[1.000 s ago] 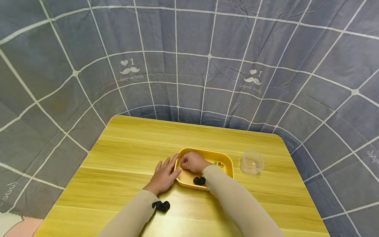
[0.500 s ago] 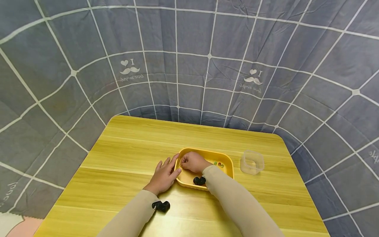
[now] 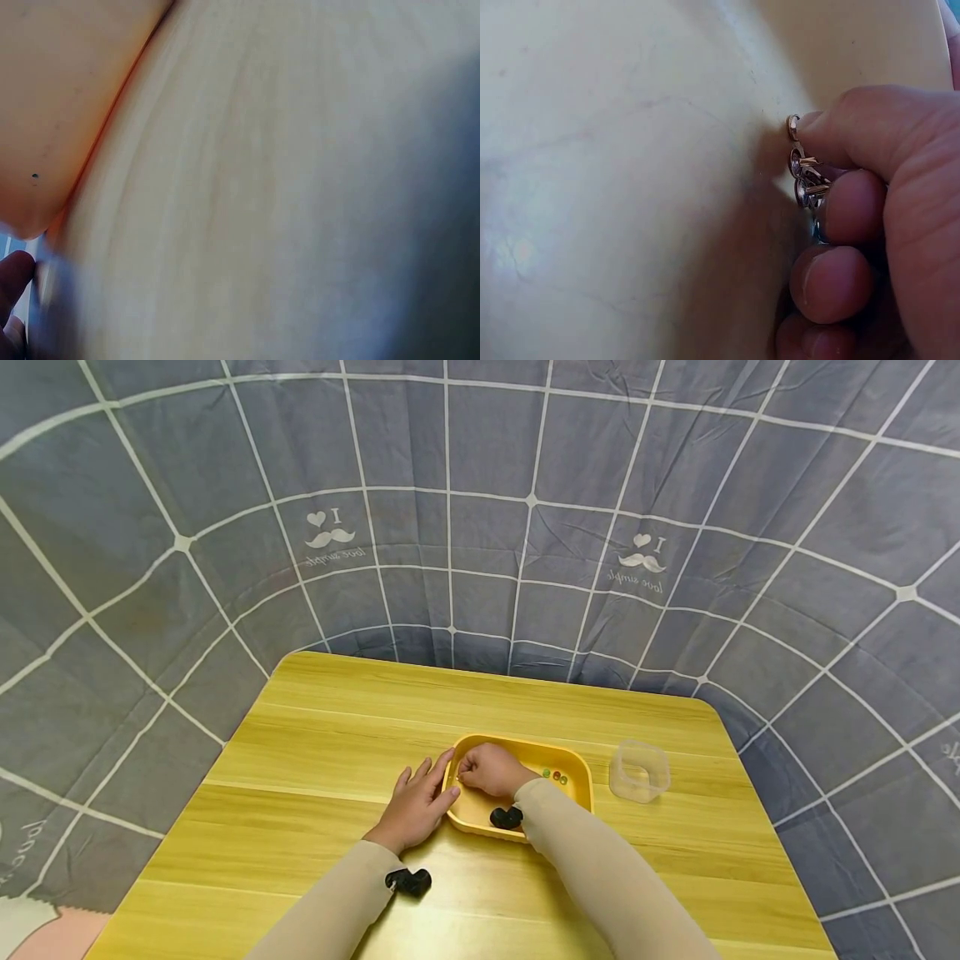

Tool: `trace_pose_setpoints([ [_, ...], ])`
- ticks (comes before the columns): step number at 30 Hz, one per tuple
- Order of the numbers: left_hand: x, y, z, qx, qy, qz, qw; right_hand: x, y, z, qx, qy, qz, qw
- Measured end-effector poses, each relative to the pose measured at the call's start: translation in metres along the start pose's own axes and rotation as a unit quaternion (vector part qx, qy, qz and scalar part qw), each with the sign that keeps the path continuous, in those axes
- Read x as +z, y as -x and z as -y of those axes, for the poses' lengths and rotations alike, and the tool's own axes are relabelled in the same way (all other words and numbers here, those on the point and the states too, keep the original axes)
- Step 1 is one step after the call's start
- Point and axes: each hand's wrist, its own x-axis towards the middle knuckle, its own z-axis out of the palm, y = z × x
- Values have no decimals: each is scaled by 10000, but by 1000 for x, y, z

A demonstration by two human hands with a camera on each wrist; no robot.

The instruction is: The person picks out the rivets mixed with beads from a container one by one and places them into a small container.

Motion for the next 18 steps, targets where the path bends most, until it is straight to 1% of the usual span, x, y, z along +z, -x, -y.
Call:
trace_pose_setpoints([
  [12,1,0,-1,-17,64,-4,10000,-4,3,3,76,-206,48,9997],
  [18,1,-1,-1,-11,33,-14,10000,-4,4,3,55,-202,27,9998],
])
